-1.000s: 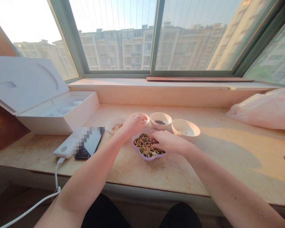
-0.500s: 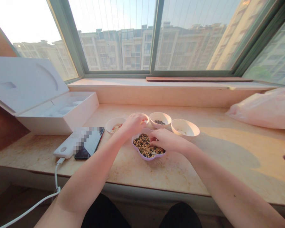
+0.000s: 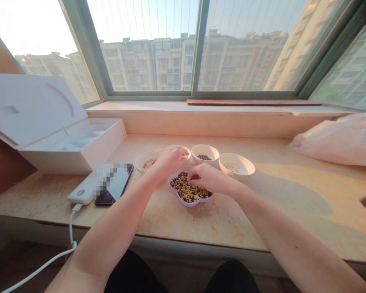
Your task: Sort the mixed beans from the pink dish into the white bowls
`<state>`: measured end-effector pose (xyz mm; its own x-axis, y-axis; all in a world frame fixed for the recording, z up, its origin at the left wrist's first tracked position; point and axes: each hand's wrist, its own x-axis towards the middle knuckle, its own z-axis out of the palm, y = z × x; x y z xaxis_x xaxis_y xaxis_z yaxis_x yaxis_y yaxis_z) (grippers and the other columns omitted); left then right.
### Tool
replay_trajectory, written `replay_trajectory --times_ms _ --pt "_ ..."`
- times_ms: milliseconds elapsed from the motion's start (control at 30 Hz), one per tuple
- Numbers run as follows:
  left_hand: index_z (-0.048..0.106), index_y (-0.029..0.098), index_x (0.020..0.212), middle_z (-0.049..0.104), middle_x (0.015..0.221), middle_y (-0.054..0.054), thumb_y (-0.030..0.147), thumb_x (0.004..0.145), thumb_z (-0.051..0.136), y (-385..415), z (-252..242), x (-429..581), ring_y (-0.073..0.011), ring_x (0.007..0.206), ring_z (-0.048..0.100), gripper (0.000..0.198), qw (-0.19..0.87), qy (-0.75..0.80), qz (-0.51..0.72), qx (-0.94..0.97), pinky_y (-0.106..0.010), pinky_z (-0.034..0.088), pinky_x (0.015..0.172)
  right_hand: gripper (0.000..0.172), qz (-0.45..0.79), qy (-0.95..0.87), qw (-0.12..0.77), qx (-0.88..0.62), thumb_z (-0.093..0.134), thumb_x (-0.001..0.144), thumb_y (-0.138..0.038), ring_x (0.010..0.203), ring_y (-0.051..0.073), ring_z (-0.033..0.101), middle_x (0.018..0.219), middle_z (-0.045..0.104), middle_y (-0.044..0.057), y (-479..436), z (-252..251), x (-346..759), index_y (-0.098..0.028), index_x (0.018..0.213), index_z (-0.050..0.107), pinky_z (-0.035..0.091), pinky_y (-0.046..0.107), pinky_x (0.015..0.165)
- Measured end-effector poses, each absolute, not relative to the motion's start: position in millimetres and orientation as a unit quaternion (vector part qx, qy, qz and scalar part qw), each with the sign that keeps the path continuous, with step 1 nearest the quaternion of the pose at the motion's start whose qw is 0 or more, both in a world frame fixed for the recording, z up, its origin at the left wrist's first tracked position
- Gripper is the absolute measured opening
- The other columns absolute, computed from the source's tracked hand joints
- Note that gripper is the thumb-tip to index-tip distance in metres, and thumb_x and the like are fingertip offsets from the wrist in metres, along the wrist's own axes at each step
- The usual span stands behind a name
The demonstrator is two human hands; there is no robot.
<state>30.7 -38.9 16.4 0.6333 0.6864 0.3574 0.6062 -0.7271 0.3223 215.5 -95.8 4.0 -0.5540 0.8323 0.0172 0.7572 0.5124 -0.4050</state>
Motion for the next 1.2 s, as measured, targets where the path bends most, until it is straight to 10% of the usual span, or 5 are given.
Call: replay_trajectory --times_ms 400,633,833,1200 --pt "0.074 0.016 0.098 0.074 0.114 -0.009 0.014 0.093 0.054 -39 17 29 -0.0201 0.101 0.067 0.022 0.089 0.361 0.238 0.897 -0.031 0.051 0.095 0.026 0.204 -0.846 0.140 -0.472 0.058 0.088 -0.012 0.098 0.023 0.069 0.106 0.077 0.007 -93 11 226 -0.022 0.106 0.074 0.049 0.035 0.089" --pt "0.075 0.017 0.100 0.075 0.110 -0.008 0.014 0.095 0.051 -41 19 29 -0.0184 0.097 0.066 0.025 0.108 0.357 0.250 0.893 -0.030 0.051 0.091 0.033 0.483 -0.691 0.285 -0.456 0.066 0.089 -0.038 0.061 0.013 0.055 0.088 0.076 0.006 -88 19 239 -0.018 0.115 0.064 0.040 0.025 0.053" --pt "0.069 0.017 0.075 0.071 0.087 -0.005 0.008 0.091 0.050 -46 20 35 -0.0167 0.084 0.062 0.026 0.065 0.349 0.219 0.909 -0.029 0.048 0.082 0.035 0.568 -0.602 0.356 -0.434 0.072 0.081 -0.039 0.062 0.010 0.047 0.085 0.069 0.002 -87 25 244 -0.020 0.107 0.058 0.040 0.024 0.058" --pt "0.073 0.023 0.078 0.071 0.083 0.000 0.024 0.077 0.075 -80 28 35 -0.0161 0.074 0.065 0.002 0.142 0.282 0.024 0.948 -0.025 0.047 0.068 0.012 0.002 -0.672 0.298 -0.678 0.066 0.082 -0.023 0.083 0.023 0.067 0.087 0.074 0.006 -63 30 304 -0.022 0.093 0.071 0.049 0.034 0.074"
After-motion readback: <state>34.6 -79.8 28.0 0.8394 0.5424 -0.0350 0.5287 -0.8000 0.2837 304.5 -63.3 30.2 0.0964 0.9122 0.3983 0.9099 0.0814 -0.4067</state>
